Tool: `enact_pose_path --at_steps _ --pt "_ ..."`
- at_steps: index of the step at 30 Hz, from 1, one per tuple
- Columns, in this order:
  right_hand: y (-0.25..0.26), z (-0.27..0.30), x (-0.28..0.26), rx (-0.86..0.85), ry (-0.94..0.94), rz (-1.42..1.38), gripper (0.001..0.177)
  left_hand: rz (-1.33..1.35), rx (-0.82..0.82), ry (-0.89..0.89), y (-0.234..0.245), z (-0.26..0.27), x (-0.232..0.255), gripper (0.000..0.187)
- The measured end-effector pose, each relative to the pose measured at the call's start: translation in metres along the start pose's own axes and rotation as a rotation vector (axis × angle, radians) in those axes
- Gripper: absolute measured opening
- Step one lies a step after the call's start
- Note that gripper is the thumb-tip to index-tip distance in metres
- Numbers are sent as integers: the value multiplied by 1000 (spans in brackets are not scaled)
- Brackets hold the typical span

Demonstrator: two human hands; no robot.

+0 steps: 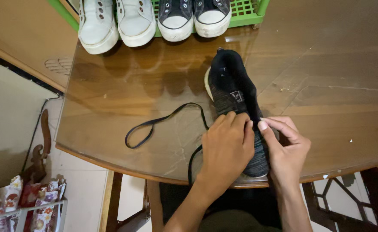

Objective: The person threads a black shoelace through the eyelets of a single black sneaker placed on a wooden table. They pull the lace through each eyelet in sequence, adjusting tension and alignment, but do not tie a final knot or complete the lacing within the clip.

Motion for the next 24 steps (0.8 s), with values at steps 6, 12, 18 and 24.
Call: enact_pose_path --at_steps 6,12,18,24 --pt "3 -14 4 -149 -70 -6 11 80 -9 31 -2 -1 -8 9" --pt "17 -27 21 -101 -199 -68 8 101 -70 62 3 -7 -12 11" --pt "26 -30 23 -53 -116 -228 7 42 -125 87 3 -11 -8 12" --pt "23 -28 11 1 -34 -39 26 59 -129 83 1 -11 -9 12"
Point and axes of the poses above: each hand's wrist, its own z-axis away from the middle knuckle, its own y-axis out of the back of the hand, x = y × z, the point moved 5 cm from there along -z, towards the middle knuckle, and after that the axes turned 5 degrees about -z, right-handed, at the moved point
